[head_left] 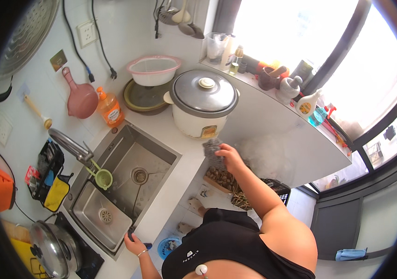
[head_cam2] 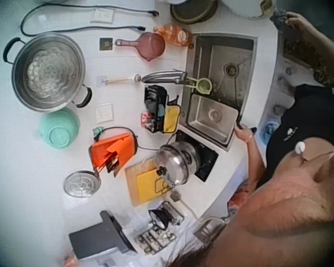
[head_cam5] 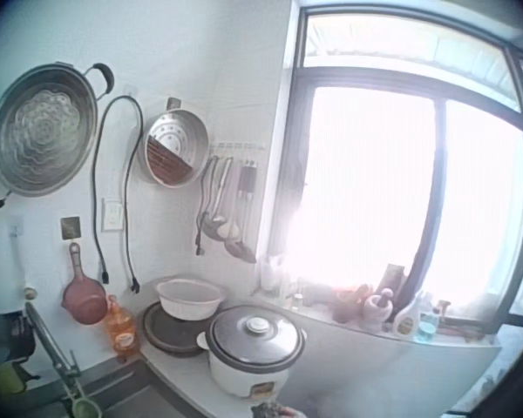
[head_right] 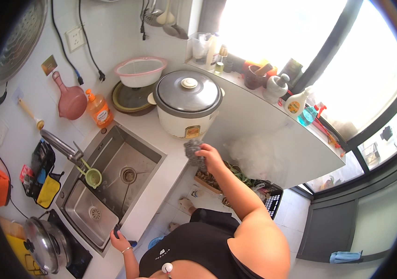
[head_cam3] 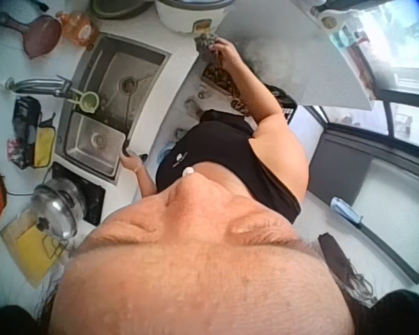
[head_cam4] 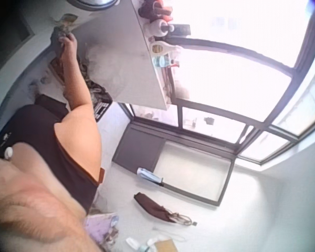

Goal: The person wipes kitchen counters and a window ledge using cloths and a scrubber, rinses the cleaning items in the sink with soap and water, and applies liquid from spray bottles to surfaces.

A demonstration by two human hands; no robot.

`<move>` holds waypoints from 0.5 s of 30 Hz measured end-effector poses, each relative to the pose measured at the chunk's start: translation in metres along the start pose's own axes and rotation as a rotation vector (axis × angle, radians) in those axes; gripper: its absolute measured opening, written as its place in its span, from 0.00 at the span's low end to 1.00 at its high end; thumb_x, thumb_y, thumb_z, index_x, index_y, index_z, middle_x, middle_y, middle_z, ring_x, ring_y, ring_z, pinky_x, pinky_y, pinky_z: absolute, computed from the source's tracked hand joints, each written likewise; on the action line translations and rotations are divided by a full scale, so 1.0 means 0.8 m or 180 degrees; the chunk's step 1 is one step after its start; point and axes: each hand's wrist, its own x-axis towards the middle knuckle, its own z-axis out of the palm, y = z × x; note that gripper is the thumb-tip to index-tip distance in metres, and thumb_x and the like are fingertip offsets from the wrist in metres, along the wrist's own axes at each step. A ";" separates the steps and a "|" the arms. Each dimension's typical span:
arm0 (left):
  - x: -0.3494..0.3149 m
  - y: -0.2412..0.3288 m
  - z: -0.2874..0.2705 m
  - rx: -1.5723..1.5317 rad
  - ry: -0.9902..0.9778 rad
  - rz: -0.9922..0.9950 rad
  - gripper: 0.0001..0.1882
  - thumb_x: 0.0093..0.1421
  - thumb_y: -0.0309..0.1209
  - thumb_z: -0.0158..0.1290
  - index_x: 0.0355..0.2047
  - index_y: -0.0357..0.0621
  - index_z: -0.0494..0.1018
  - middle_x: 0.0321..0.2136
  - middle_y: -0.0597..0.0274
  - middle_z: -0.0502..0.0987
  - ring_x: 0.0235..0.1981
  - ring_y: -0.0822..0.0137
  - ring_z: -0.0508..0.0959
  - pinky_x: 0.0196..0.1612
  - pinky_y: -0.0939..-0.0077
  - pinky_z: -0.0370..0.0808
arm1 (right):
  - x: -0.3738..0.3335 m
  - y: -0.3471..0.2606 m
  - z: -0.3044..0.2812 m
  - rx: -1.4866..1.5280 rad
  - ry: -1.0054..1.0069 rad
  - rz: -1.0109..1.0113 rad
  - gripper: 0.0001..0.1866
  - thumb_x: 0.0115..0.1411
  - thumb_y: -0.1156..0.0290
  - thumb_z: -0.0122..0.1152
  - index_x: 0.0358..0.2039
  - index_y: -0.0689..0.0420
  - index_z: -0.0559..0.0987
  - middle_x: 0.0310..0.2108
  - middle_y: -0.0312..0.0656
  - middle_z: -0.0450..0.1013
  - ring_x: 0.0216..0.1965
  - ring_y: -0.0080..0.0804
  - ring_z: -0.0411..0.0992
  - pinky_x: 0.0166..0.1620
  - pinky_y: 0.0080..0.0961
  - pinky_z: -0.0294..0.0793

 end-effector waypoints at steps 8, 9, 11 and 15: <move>0.025 0.273 0.112 -0.3955 -0.2332 -0.2411 0.19 0.61 0.42 0.44 0.46 0.41 0.69 0.39 0.55 0.77 0.30 0.62 0.79 0.29 0.70 0.77 | -0.023 -0.095 -0.118 0.1806 0.0055 -0.0706 0.24 0.47 0.75 0.51 0.48 0.63 0.67 0.43 0.43 0.70 0.45 0.34 0.70 0.48 0.29 0.71; 0.014 0.330 0.136 -0.3945 -0.2381 -0.2462 0.20 0.61 0.44 0.43 0.46 0.43 0.68 0.36 0.56 0.78 0.23 0.64 0.78 0.17 0.73 0.73 | -0.022 -0.104 -0.126 0.1798 0.0029 -0.0784 0.24 0.47 0.75 0.50 0.49 0.63 0.67 0.43 0.44 0.70 0.46 0.35 0.69 0.49 0.31 0.70; 0.023 0.365 0.190 -0.4908 -0.4508 -0.2422 0.23 0.62 0.40 0.41 0.52 0.38 0.64 0.48 0.49 0.71 0.46 0.56 0.74 0.48 0.60 0.72 | -0.003 -0.104 -0.151 0.1718 0.0035 -0.0973 0.25 0.48 0.74 0.49 0.49 0.63 0.66 0.44 0.46 0.70 0.46 0.37 0.69 0.49 0.34 0.71; -0.034 0.543 0.324 -0.3821 -0.4119 -0.2102 0.21 0.63 0.41 0.40 0.51 0.42 0.67 0.41 0.56 0.76 0.35 0.63 0.78 0.36 0.69 0.75 | -0.006 -0.144 -0.148 0.2377 0.0231 -0.0637 0.27 0.48 0.73 0.50 0.51 0.64 0.65 0.45 0.46 0.69 0.47 0.40 0.70 0.50 0.37 0.70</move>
